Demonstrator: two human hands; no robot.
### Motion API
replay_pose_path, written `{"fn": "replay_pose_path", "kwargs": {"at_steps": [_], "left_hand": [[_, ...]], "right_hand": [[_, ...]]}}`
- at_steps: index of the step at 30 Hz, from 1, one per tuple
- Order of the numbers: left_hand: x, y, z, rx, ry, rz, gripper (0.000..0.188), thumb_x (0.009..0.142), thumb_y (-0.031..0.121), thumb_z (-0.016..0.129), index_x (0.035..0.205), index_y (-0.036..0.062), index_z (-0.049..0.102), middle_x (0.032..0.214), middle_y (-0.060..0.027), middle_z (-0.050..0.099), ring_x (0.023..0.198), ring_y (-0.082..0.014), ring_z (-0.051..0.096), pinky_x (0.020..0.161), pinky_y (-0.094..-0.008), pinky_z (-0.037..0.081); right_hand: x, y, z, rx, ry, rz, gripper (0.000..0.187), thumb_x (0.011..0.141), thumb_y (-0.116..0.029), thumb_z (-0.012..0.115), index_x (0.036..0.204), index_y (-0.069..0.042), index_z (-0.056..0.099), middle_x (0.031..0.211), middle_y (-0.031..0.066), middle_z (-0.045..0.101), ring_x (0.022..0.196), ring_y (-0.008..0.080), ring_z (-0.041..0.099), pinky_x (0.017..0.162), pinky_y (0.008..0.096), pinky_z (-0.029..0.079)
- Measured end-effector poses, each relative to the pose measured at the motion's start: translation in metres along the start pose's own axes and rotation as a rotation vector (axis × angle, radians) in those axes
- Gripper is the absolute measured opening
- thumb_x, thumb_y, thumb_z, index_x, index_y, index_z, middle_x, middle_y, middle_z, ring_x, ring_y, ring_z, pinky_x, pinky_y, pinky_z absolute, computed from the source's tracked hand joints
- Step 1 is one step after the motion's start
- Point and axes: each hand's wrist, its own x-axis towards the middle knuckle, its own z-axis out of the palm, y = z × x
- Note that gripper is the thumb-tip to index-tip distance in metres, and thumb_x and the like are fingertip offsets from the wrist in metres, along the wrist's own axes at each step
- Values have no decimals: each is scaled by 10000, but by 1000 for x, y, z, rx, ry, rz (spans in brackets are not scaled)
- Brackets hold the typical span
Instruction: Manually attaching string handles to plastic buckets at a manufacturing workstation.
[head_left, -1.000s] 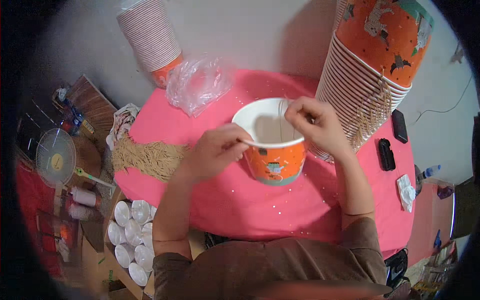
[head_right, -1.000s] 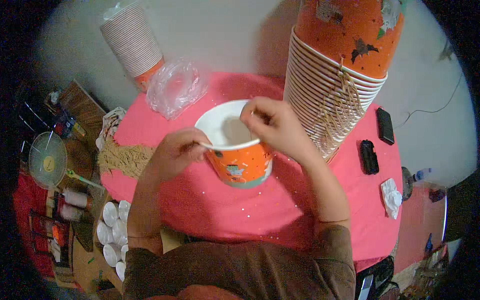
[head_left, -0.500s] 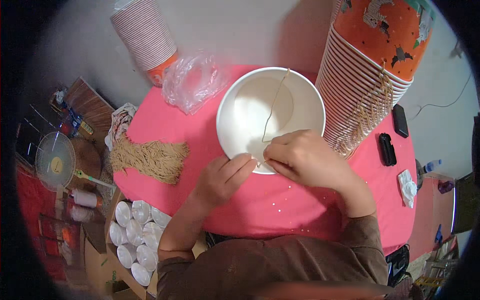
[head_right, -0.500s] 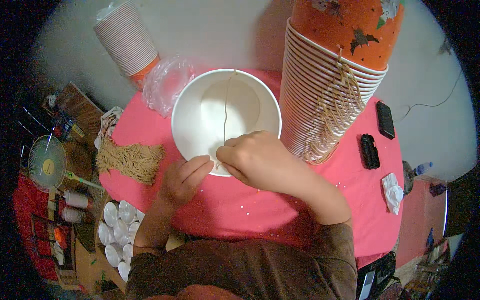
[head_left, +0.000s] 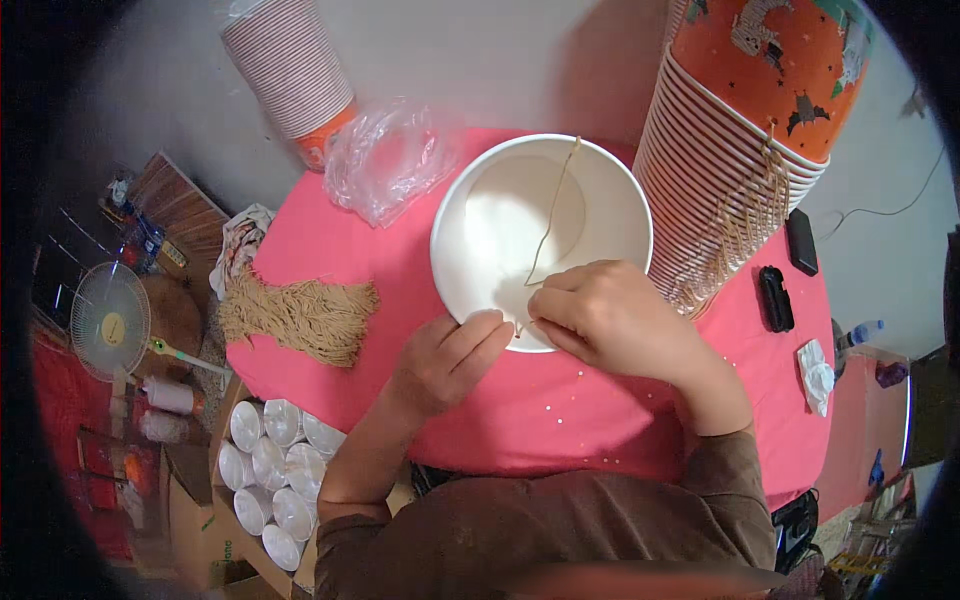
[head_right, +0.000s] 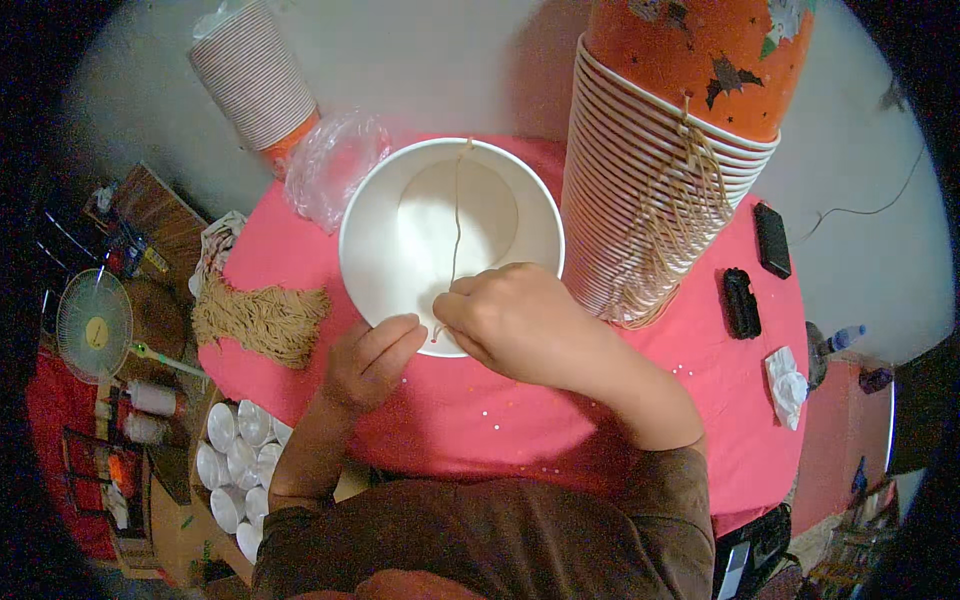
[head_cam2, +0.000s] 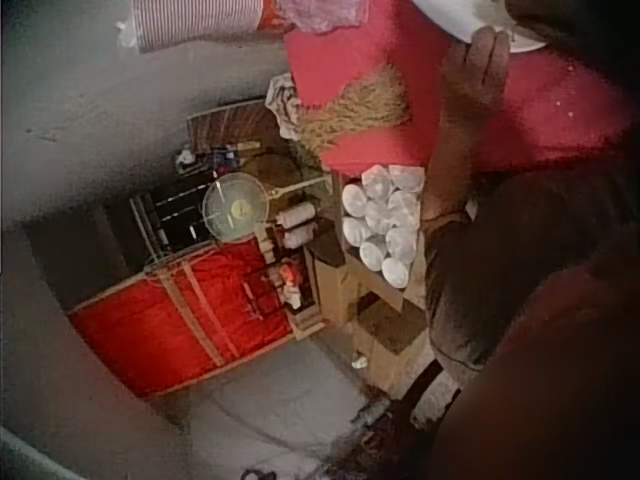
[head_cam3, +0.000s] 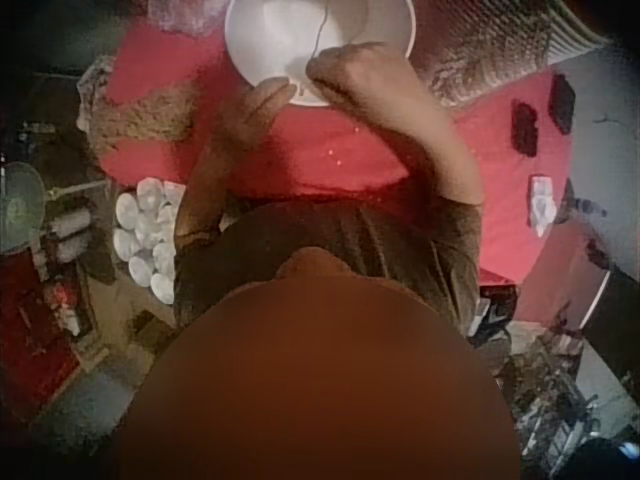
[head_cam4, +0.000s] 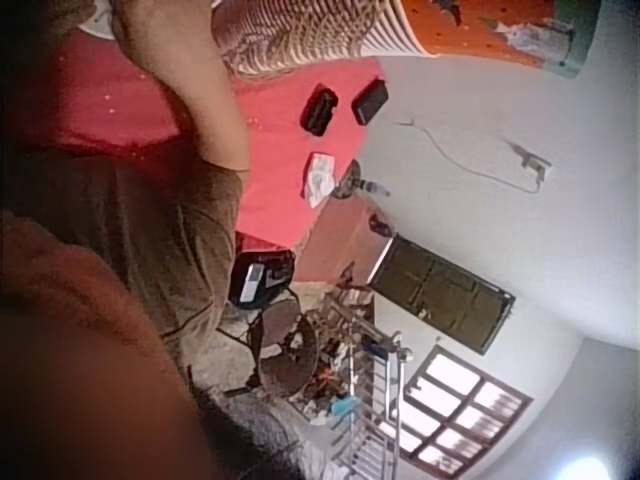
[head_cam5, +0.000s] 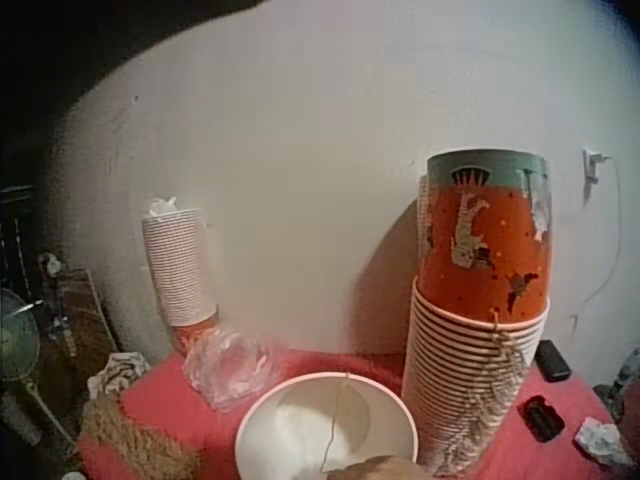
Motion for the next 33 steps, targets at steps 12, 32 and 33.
{"fn": "replay_pose_path", "kwargs": {"at_steps": [12,32,33], "left_hand": [[0,4,0,-4,10,-29,384,750,51,635,1133,29,636,1107,-94,617,761,-209,608,621,-316,518],[-19,3,24,-161,-14,-173,370,761,51,632,1131,39,636,1072,-116,633,763,-247,630,634,-327,530],[-16,4,22,-163,42,-174,361,760,42,637,1121,36,645,1069,-117,638,764,-249,636,628,-323,532]], "right_hand": [[-2,0,0,7,-17,-12,133,784,-119,673,755,-38,571,660,119,563,638,334,603,578,448,468],[1,21,22,34,-220,5,86,806,-96,625,792,-35,566,677,135,576,677,355,610,608,459,478],[2,14,19,70,-216,85,102,805,-105,629,781,-36,558,697,139,590,687,361,611,611,468,474]]}}
